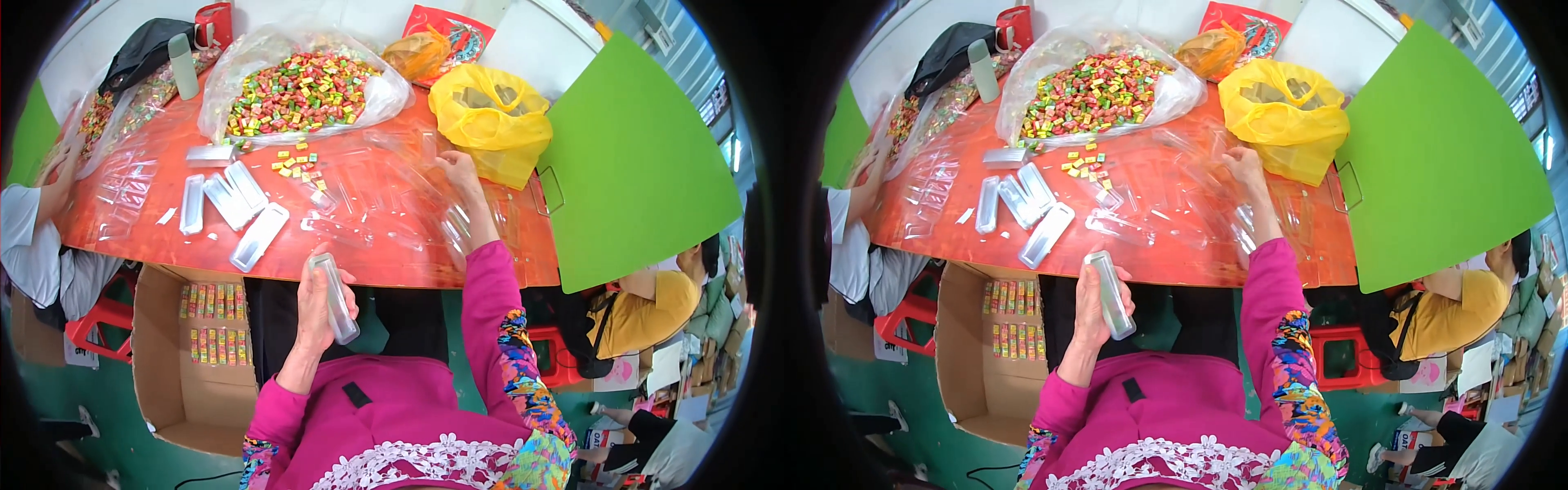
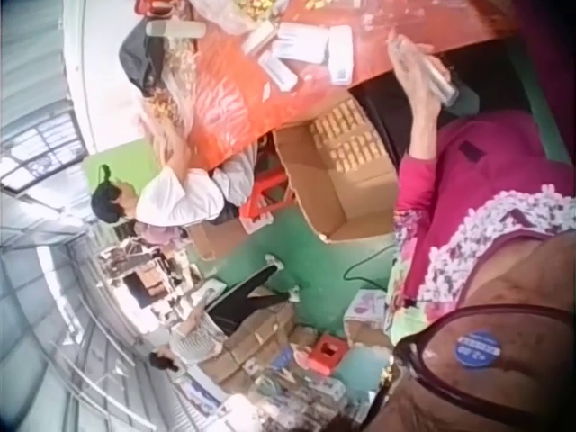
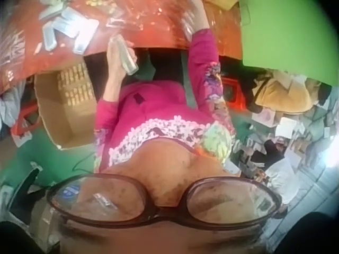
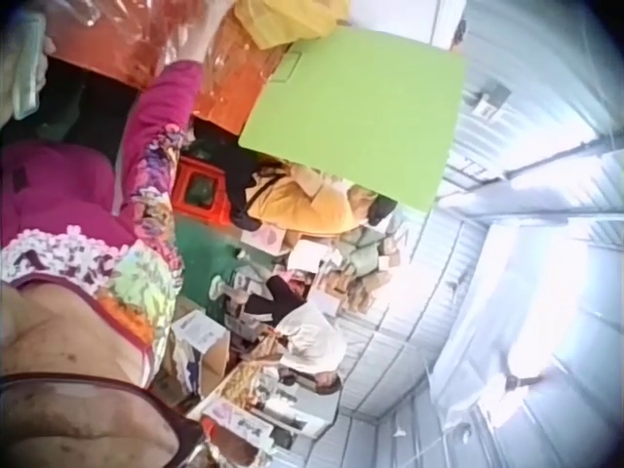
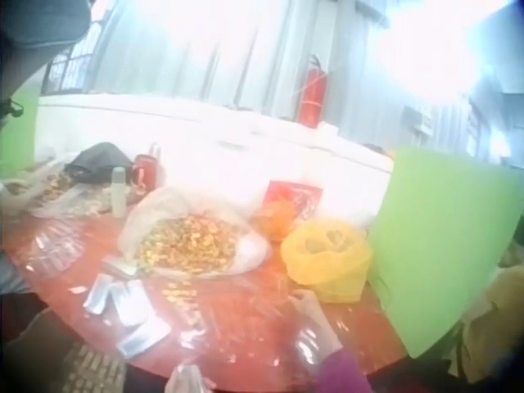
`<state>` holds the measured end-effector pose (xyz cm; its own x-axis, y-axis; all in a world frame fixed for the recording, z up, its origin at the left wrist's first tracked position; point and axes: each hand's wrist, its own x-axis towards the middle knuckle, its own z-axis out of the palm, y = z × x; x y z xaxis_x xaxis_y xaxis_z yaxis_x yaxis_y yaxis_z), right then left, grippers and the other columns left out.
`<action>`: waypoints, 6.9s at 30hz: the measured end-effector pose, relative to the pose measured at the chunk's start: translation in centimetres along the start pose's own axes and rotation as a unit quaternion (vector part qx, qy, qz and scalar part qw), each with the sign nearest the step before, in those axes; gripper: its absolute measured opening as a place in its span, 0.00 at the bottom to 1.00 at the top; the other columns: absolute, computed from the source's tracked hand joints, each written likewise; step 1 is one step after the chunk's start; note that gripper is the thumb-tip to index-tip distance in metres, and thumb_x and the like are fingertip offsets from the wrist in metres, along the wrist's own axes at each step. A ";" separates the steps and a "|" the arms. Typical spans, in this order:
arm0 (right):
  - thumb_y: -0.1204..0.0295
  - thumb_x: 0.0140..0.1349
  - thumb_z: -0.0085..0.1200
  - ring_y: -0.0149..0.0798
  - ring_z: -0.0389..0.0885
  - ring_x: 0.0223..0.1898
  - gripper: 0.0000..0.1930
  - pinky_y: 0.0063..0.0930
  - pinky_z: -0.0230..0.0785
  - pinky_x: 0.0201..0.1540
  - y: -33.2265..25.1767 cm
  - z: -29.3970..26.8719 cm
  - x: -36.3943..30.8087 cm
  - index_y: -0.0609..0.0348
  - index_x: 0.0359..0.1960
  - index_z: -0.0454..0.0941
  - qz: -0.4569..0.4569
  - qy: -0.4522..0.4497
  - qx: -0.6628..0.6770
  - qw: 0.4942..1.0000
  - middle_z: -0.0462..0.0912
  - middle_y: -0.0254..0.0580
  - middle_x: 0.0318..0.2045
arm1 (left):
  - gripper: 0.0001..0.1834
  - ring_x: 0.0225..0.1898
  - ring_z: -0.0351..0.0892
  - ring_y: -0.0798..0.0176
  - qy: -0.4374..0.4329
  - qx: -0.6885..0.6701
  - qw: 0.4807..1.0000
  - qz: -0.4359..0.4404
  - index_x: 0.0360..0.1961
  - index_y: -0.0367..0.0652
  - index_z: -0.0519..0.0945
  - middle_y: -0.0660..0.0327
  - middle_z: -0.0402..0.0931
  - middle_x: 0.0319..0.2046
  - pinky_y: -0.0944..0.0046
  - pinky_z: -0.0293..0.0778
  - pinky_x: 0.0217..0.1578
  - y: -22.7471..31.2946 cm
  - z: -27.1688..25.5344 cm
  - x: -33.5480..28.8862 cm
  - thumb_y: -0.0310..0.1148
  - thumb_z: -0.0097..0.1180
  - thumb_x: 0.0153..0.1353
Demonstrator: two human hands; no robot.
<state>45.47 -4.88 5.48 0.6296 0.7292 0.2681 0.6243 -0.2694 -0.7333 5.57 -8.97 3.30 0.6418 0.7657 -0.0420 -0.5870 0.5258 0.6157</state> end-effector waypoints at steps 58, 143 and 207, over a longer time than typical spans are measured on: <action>0.71 0.65 0.58 0.22 0.76 0.30 0.07 0.16 0.67 0.33 -12.9 5.0 -20.2 0.60 0.41 0.79 0.120 -0.408 0.412 0.806 0.83 0.33 0.32 | 0.27 0.30 0.69 0.72 -0.066 -0.007 0.997 0.035 0.61 0.38 0.67 0.60 0.75 0.38 0.69 0.67 0.29 1.9 -3.9 1.3 0.33 0.58 0.63; 0.62 0.53 0.67 0.43 0.82 0.35 0.21 0.36 0.74 0.40 -3.5 8.7 5.8 0.58 0.46 0.82 -0.172 -0.064 -0.211 0.960 0.84 0.48 0.34 | 0.28 0.36 0.73 0.70 -0.031 0.080 0.995 0.054 0.64 0.38 0.63 0.57 0.74 0.49 0.67 0.73 0.40 2.2 -1.9 0.9 0.34 0.56 0.67; 0.73 0.61 0.59 0.31 0.77 0.28 0.09 0.27 0.69 0.33 -8.7 4.8 -10.3 0.65 0.41 0.81 -0.102 -0.031 -0.046 0.993 0.82 0.40 0.29 | 0.34 0.56 0.74 0.63 0.045 0.105 0.984 0.137 0.65 0.38 0.65 0.54 0.74 0.55 0.61 0.71 0.58 2.4 -2.7 -1.6 0.22 0.66 0.58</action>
<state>31.35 -7.07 6.09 0.4580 0.8106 0.3649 0.7775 -0.1664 -0.6064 1.79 -7.86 2.71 0.4221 0.9026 0.0840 -0.6104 0.2145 0.7625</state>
